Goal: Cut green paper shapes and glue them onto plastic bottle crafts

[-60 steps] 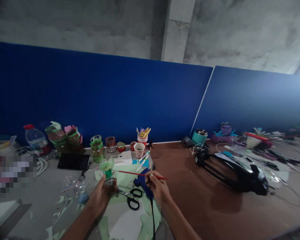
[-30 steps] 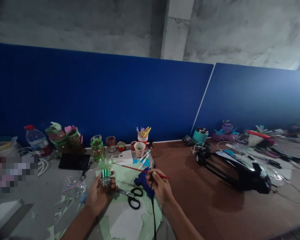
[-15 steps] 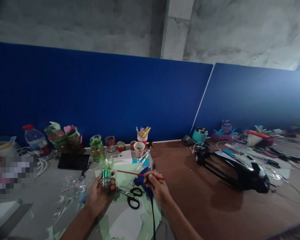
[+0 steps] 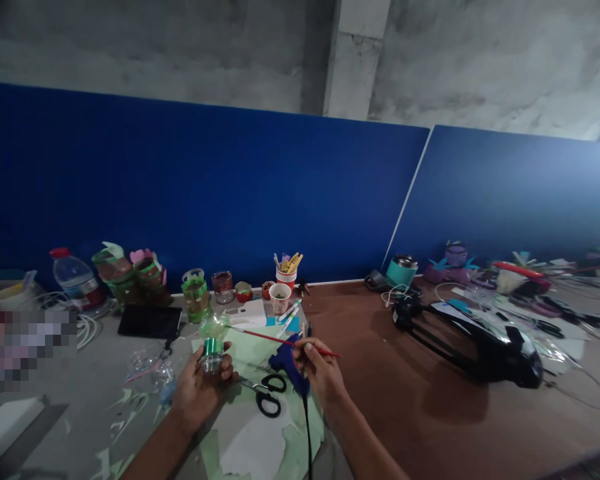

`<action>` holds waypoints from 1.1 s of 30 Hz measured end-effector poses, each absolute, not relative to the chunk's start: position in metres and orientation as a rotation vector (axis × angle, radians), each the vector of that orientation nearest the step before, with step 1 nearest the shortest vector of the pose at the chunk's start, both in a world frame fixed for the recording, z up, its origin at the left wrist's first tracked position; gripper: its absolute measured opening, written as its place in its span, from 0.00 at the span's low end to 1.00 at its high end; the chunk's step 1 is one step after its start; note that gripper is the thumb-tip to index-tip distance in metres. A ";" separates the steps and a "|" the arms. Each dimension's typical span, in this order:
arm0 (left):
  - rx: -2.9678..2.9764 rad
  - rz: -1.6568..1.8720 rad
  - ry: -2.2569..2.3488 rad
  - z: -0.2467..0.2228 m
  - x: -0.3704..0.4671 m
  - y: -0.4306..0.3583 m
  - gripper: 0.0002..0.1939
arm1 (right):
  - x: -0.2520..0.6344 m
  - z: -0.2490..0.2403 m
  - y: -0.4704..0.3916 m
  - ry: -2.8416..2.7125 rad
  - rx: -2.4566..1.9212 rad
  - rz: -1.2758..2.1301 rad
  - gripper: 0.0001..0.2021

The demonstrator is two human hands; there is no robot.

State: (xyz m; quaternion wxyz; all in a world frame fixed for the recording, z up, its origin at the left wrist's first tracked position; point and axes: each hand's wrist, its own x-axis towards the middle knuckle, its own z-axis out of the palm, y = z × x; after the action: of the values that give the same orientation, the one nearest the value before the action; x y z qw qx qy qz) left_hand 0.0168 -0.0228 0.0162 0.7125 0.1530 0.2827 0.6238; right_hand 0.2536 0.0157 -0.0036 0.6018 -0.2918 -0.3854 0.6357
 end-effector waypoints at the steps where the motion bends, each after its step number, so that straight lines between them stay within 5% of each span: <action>1: 0.338 1.383 0.625 0.016 0.017 -0.023 0.17 | 0.253 -0.003 0.015 -0.913 -0.683 1.472 0.14; 33: 0.336 1.326 0.495 0.013 0.016 -0.026 0.14 | 0.254 -0.001 0.013 -0.926 -0.678 1.503 0.13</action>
State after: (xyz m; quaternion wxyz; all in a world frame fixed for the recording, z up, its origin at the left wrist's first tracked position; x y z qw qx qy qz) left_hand 0.0155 -0.0264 0.0131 0.7468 0.1536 0.2263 0.6062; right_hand 0.2536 0.0132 -0.0006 0.5851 -0.2908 -0.3971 0.6445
